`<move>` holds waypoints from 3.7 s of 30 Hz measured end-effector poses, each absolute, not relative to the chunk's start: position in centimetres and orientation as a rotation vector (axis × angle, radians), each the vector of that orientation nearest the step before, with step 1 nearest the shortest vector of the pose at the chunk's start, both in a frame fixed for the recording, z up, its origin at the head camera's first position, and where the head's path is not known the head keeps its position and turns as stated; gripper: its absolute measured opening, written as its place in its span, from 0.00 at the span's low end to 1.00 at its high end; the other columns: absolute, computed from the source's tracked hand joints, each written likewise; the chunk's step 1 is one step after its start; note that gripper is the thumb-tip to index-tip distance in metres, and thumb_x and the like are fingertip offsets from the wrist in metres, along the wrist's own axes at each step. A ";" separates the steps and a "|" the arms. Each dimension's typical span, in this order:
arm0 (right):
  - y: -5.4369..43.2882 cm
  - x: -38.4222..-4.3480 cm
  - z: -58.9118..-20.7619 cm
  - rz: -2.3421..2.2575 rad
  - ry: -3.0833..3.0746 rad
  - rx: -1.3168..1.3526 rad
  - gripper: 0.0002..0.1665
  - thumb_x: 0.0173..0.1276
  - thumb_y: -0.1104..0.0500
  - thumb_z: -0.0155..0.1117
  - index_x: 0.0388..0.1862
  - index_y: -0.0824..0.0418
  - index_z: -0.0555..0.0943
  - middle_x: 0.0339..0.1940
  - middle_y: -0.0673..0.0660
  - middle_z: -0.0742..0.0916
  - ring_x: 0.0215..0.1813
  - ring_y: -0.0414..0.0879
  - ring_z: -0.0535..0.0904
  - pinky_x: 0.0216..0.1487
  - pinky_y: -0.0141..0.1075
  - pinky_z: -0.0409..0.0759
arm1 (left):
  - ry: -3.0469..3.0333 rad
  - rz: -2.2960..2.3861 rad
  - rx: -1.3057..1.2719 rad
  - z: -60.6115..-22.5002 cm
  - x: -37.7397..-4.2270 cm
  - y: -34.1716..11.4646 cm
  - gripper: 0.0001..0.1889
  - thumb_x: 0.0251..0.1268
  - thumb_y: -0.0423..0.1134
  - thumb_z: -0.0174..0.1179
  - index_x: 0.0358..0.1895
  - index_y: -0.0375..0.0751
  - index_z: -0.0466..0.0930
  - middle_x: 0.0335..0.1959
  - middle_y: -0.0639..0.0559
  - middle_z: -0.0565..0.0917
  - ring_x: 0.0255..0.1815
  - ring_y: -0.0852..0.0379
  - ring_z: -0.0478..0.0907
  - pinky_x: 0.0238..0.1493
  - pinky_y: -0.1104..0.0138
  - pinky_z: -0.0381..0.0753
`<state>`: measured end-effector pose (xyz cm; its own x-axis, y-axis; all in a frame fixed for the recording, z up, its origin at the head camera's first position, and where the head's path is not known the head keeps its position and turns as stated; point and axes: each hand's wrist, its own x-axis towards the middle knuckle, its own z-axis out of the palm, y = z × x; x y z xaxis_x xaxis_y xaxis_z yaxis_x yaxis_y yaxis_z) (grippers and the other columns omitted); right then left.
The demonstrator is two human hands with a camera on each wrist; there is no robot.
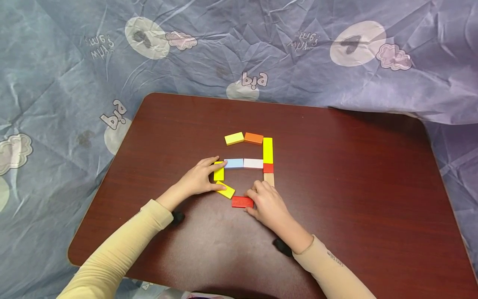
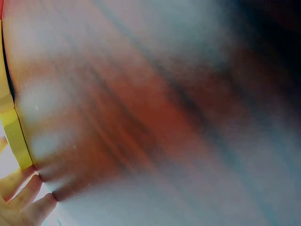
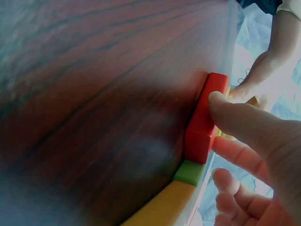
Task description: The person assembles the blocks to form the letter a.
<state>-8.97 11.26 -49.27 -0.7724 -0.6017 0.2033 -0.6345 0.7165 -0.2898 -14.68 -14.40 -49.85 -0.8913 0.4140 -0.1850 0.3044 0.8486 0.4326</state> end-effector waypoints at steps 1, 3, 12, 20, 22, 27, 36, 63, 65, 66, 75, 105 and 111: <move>11.2 -9.0 -49.4 0.524 -2.825 1.023 0.21 0.45 0.54 0.84 0.39 0.55 0.87 0.33 0.50 0.76 0.39 0.46 0.71 0.36 0.36 0.71 | 2.755 0.580 0.548 -49.9 -14.7 -14.4 0.45 0.53 0.61 0.70 0.75 0.57 0.63 0.77 0.41 0.61 0.77 0.43 0.58 0.68 0.48 0.71; 11.3 -9.1 -49.5 0.521 -2.824 1.027 0.20 0.45 0.55 0.84 0.39 0.55 0.87 0.33 0.50 0.76 0.38 0.46 0.71 0.35 0.36 0.70 | 2.758 0.582 0.551 -49.9 -14.7 -14.4 0.45 0.53 0.61 0.70 0.75 0.57 0.63 0.77 0.41 0.61 0.77 0.43 0.58 0.68 0.48 0.70; 11.2 -9.1 -49.6 0.528 -2.855 1.007 0.20 0.47 0.55 0.83 0.39 0.56 0.87 0.33 0.50 0.76 0.38 0.46 0.71 0.36 0.37 0.71 | 2.764 0.583 0.556 -49.9 -14.7 -14.4 0.45 0.53 0.61 0.70 0.75 0.57 0.63 0.77 0.41 0.61 0.76 0.43 0.59 0.68 0.48 0.71; 11.2 -9.1 -49.9 0.534 -2.844 1.005 0.20 0.46 0.54 0.83 0.39 0.56 0.87 0.32 0.50 0.76 0.37 0.46 0.71 0.36 0.37 0.72 | 2.758 0.581 0.546 -49.8 -14.6 -14.4 0.45 0.53 0.61 0.71 0.75 0.57 0.63 0.77 0.41 0.61 0.77 0.43 0.59 0.68 0.48 0.71; 11.2 -9.1 -49.8 0.540 -2.844 1.006 0.21 0.47 0.55 0.83 0.40 0.56 0.87 0.32 0.50 0.76 0.38 0.46 0.72 0.37 0.38 0.73 | 2.758 0.579 0.549 -49.8 -14.7 -14.5 0.45 0.53 0.61 0.70 0.75 0.57 0.63 0.77 0.41 0.61 0.77 0.43 0.59 0.68 0.48 0.70; 11.3 -9.2 -49.5 0.564 -2.849 0.998 0.22 0.46 0.54 0.83 0.41 0.56 0.86 0.34 0.50 0.78 0.38 0.46 0.73 0.38 0.38 0.74 | 2.749 0.589 0.540 -49.8 -14.7 -14.5 0.45 0.53 0.61 0.70 0.75 0.58 0.63 0.77 0.41 0.61 0.77 0.43 0.58 0.68 0.47 0.71; 12.1 -10.1 -48.5 0.625 -2.892 0.941 0.22 0.48 0.53 0.82 0.43 0.57 0.86 0.33 0.51 0.78 0.37 0.45 0.71 0.38 0.38 0.73 | 2.747 0.591 0.537 -49.6 -14.6 -14.4 0.45 0.53 0.60 0.71 0.75 0.57 0.63 0.77 0.41 0.61 0.77 0.43 0.58 0.67 0.47 0.71; 19.8 -16.6 -49.8 0.920 -3.047 0.736 0.40 0.59 0.53 0.75 0.70 0.60 0.72 0.73 0.62 0.72 0.73 0.62 0.65 0.68 0.61 0.65 | 2.740 0.591 0.530 -49.6 -14.4 -14.3 0.44 0.54 0.61 0.70 0.75 0.58 0.62 0.77 0.42 0.60 0.77 0.43 0.57 0.66 0.46 0.72; 19.8 -16.6 -50.1 0.926 -3.065 0.754 0.43 0.58 0.52 0.76 0.71 0.60 0.71 0.75 0.62 0.70 0.75 0.64 0.62 0.70 0.61 0.63 | 2.742 0.593 0.535 -49.6 -14.4 -14.3 0.44 0.54 0.60 0.70 0.75 0.57 0.63 0.77 0.42 0.60 0.77 0.43 0.58 0.66 0.46 0.72; 19.8 -16.7 -50.2 0.927 -3.075 0.764 0.43 0.58 0.52 0.76 0.71 0.59 0.70 0.75 0.62 0.69 0.75 0.64 0.61 0.71 0.62 0.62 | 2.742 0.595 0.538 -49.6 -14.4 -14.3 0.44 0.54 0.60 0.70 0.75 0.57 0.63 0.77 0.42 0.60 0.77 0.43 0.58 0.66 0.46 0.72; 19.6 -16.9 -50.7 0.926 -3.124 0.785 0.45 0.59 0.51 0.76 0.73 0.58 0.69 0.78 0.61 0.65 0.78 0.67 0.55 0.72 0.63 0.58 | 2.741 0.605 0.539 -49.4 -14.4 -14.2 0.44 0.54 0.60 0.70 0.75 0.57 0.63 0.77 0.41 0.60 0.77 0.43 0.57 0.66 0.46 0.72; 19.5 -16.8 -50.4 0.917 -3.118 0.741 0.42 0.63 0.49 0.72 0.73 0.58 0.69 0.78 0.61 0.66 0.78 0.66 0.55 0.71 0.65 0.59 | 2.747 0.559 0.549 -49.3 -14.4 -14.1 0.44 0.55 0.61 0.69 0.75 0.56 0.63 0.77 0.40 0.61 0.76 0.43 0.59 0.66 0.47 0.72; 19.5 -16.8 -50.6 0.926 -3.115 0.725 0.41 0.63 0.49 0.72 0.72 0.58 0.70 0.78 0.60 0.66 0.78 0.66 0.55 0.72 0.64 0.59 | 2.748 0.565 0.549 -49.6 -14.4 -14.1 0.43 0.56 0.61 0.68 0.75 0.56 0.63 0.76 0.40 0.63 0.76 0.42 0.60 0.65 0.46 0.73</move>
